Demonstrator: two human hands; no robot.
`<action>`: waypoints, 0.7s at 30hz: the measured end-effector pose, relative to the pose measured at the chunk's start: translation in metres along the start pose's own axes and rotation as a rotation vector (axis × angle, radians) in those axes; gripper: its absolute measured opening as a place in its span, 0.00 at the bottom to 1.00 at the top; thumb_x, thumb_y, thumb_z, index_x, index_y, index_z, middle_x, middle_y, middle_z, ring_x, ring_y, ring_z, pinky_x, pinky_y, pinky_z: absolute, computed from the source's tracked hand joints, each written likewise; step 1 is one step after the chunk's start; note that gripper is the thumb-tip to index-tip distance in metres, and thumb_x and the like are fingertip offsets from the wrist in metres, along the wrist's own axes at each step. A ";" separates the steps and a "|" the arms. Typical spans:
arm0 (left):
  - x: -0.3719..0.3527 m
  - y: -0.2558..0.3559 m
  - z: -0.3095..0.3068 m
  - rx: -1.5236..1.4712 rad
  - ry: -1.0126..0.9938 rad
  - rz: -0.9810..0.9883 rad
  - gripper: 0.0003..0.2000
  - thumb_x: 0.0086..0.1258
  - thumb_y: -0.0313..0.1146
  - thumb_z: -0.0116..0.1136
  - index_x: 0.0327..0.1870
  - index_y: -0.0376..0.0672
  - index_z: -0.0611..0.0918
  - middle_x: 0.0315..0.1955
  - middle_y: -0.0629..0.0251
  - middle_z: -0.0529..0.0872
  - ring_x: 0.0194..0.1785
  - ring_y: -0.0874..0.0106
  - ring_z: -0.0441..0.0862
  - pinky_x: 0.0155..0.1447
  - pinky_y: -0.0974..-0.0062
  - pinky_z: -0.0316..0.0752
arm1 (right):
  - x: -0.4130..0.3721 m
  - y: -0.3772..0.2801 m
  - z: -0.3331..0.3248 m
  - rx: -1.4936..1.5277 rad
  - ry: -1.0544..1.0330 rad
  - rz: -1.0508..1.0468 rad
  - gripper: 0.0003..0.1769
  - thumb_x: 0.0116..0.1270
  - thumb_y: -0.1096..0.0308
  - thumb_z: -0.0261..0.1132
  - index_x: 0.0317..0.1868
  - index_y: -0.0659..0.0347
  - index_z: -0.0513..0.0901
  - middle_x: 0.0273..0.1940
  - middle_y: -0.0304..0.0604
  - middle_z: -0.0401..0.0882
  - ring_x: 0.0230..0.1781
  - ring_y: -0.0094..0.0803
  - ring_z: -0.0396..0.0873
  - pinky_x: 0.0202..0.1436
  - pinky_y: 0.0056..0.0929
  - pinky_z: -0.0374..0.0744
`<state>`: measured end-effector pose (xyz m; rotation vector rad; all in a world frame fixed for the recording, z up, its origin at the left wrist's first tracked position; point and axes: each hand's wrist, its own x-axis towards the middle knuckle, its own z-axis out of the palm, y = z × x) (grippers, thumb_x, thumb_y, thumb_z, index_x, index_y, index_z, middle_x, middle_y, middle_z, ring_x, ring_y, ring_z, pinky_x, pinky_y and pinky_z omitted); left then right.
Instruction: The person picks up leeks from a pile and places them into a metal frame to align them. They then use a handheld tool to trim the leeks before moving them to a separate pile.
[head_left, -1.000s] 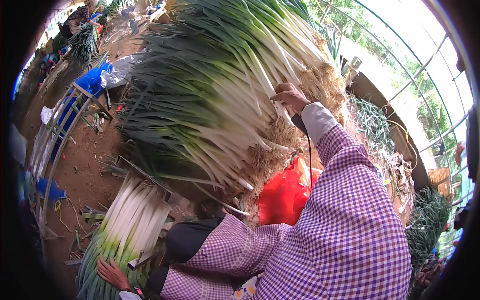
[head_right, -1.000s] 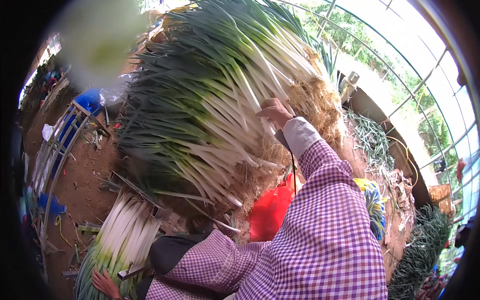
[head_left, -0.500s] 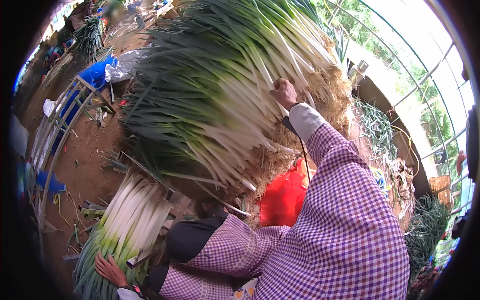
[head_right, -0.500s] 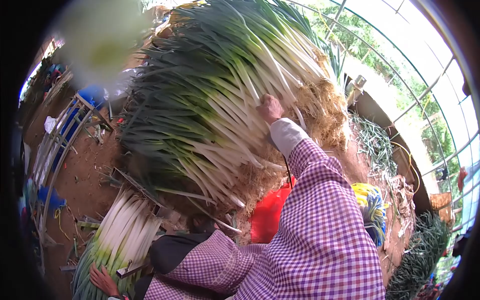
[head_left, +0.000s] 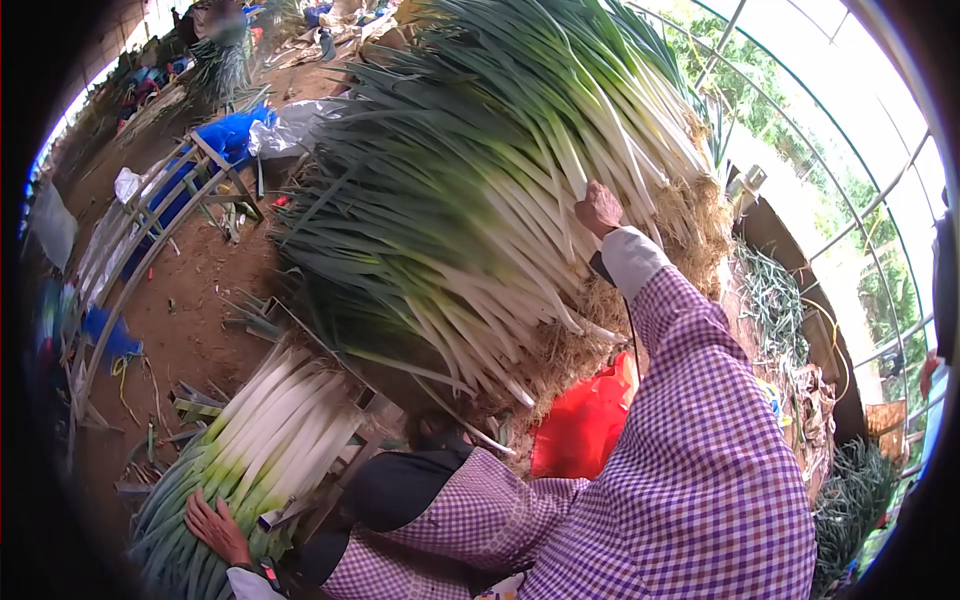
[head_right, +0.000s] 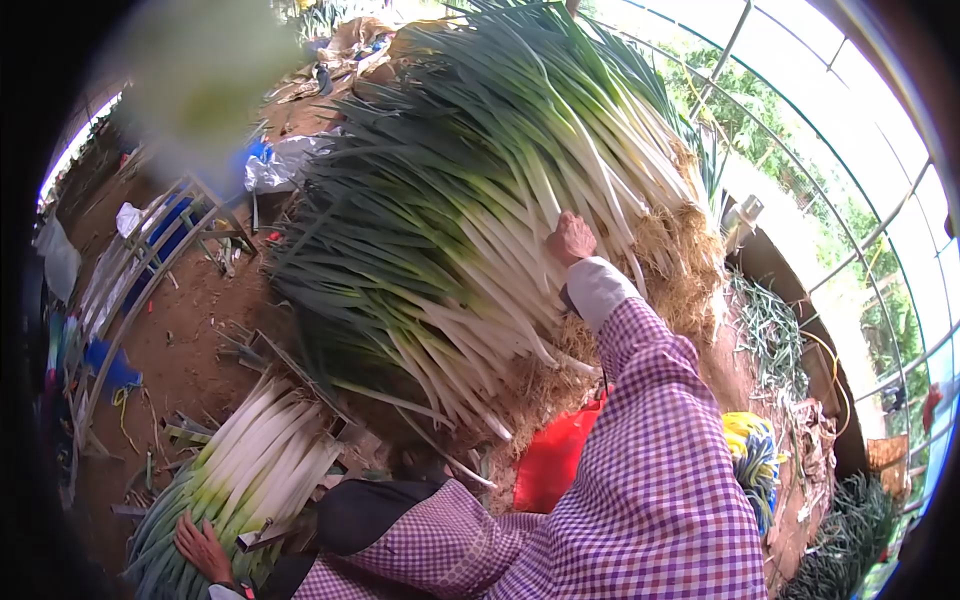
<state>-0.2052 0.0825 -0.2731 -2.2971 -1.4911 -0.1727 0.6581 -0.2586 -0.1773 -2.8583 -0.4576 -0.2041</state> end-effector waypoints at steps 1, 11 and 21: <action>0.000 0.000 0.000 -0.002 -0.003 -0.003 0.21 0.81 0.41 0.53 0.70 0.43 0.71 0.66 0.57 0.75 0.73 0.59 0.69 0.79 0.56 0.58 | 0.003 0.001 -0.002 0.015 -0.006 0.034 0.25 0.59 0.65 0.67 0.57 0.64 0.78 0.57 0.63 0.82 0.63 0.55 0.79 0.62 0.50 0.78; -0.002 0.000 -0.001 -0.030 0.031 0.009 0.22 0.80 0.41 0.53 0.70 0.43 0.71 0.67 0.58 0.74 0.74 0.60 0.67 0.80 0.55 0.55 | -0.007 -0.018 -0.036 0.399 -0.133 0.065 0.24 0.65 0.56 0.69 0.56 0.61 0.80 0.42 0.53 0.87 0.32 0.42 0.89 0.31 0.43 0.84; -0.001 0.004 -0.008 -0.085 0.006 -0.037 0.23 0.79 0.44 0.53 0.69 0.45 0.71 0.68 0.60 0.73 0.75 0.61 0.65 0.82 0.54 0.51 | -0.075 -0.018 -0.057 0.717 -0.328 -0.130 0.28 0.63 0.67 0.72 0.62 0.68 0.79 0.40 0.50 0.84 0.30 0.32 0.83 0.29 0.32 0.82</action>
